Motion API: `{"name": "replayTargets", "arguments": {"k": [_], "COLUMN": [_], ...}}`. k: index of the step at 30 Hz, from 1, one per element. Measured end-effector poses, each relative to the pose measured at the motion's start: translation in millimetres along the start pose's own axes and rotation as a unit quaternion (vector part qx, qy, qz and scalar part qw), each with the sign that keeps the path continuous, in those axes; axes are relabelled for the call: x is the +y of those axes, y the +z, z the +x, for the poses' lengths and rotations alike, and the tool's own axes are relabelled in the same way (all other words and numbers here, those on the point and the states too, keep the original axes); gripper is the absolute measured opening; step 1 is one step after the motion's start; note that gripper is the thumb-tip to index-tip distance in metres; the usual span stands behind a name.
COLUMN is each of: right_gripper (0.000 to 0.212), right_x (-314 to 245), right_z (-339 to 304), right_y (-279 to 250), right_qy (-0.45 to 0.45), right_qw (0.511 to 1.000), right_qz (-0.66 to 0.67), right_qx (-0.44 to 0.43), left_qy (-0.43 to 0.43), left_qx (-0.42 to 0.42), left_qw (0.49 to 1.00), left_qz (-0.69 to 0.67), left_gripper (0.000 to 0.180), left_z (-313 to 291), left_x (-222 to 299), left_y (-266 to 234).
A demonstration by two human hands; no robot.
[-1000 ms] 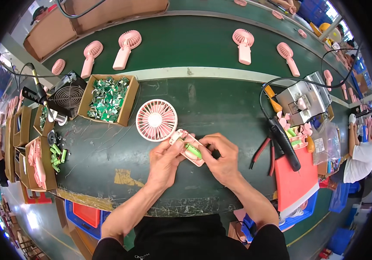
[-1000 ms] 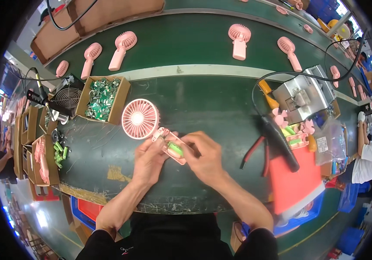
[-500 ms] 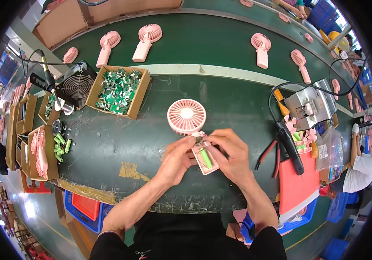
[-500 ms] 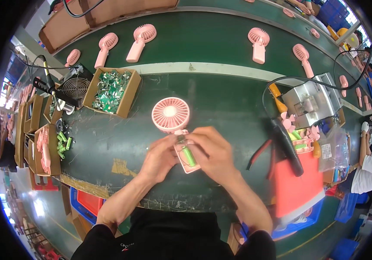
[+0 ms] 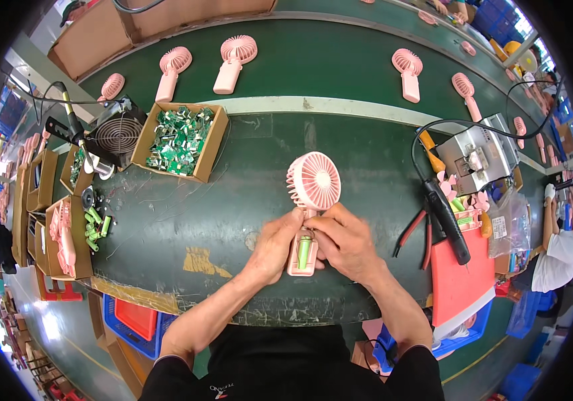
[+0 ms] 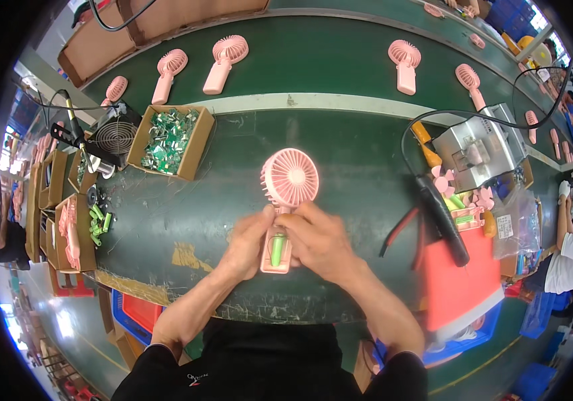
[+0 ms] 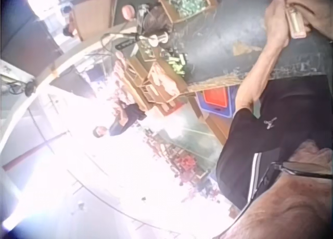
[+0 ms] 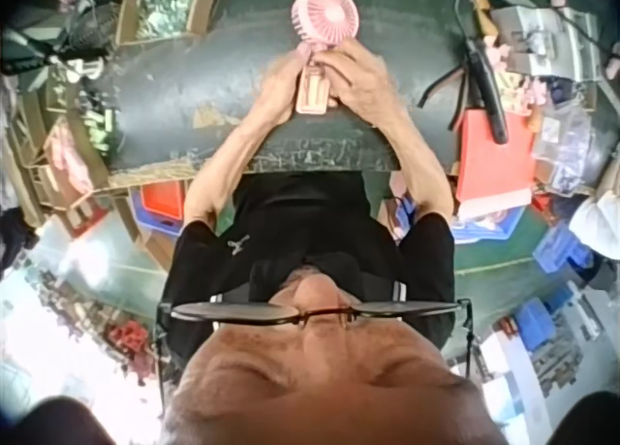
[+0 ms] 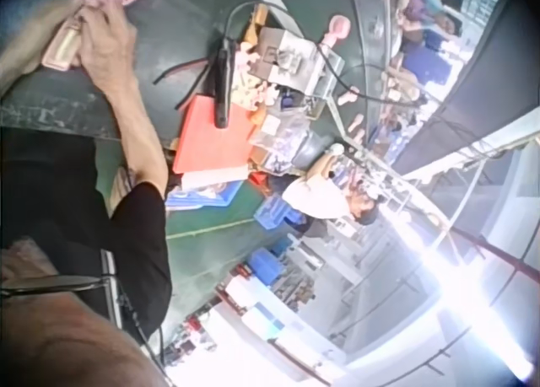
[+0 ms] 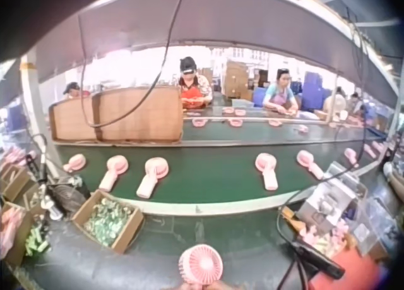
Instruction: The person secures portable fan casings using an electric screwdriver, then installs circuit boards, batteries, and fan heads into plastic handles and casings by hand.
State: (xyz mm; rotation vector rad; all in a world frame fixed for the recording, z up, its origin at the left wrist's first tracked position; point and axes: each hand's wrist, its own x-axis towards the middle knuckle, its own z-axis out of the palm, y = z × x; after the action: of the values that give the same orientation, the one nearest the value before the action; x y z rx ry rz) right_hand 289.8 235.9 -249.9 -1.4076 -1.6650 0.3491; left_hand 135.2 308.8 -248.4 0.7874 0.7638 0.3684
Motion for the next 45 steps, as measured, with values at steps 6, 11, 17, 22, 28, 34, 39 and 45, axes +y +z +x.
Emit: {"name": "replayTargets", "arguments": {"k": [6,11,17,22,28,34,39,45], "right_gripper": [0.026,0.026,0.026,0.023,0.022,0.023,0.023,0.022], "right_x": [-7,1,1,3,5,8,7,0], "right_z": [2,2,6,5,5,7,3,1], "right_y": [-1,-3,-4,-1,-1,-16,6,-34], "right_qy": [0.110,0.063,0.012,-0.022,-0.040,-0.031,0.056,-0.009], "right_qw": [0.976,0.992,0.990,0.992,0.992,0.994,0.984,0.991], "right_qz": [0.177,0.067,-0.006,-0.038,-0.030,-0.014,0.162,-0.097], "right_qx": [0.063,0.089,0.141,0.121,0.112,0.100,0.043,0.088], "left_qy": [-0.006,0.003,0.044,0.062,0.029,0.355,0.548,0.549], "left_qx": [-0.019,0.006,0.002,0.010,0.012,0.139,0.103,0.072], "left_qw": [0.999,0.999,0.996,0.973,0.942,0.751,0.654,0.655], "left_qz": [-0.031,-0.045,0.079,0.221,0.334,0.539,0.511,0.514], "left_gripper": [0.051,0.043,0.029,0.032,0.033,0.024,0.025,0.025], "left_z": [2,0,-2,-6,-11,-2,2,10], "left_x": [1,11,15,17,21,1,1,0], "left_y": [-4,-2,-4,-4,-3,2,-5,-10]}}
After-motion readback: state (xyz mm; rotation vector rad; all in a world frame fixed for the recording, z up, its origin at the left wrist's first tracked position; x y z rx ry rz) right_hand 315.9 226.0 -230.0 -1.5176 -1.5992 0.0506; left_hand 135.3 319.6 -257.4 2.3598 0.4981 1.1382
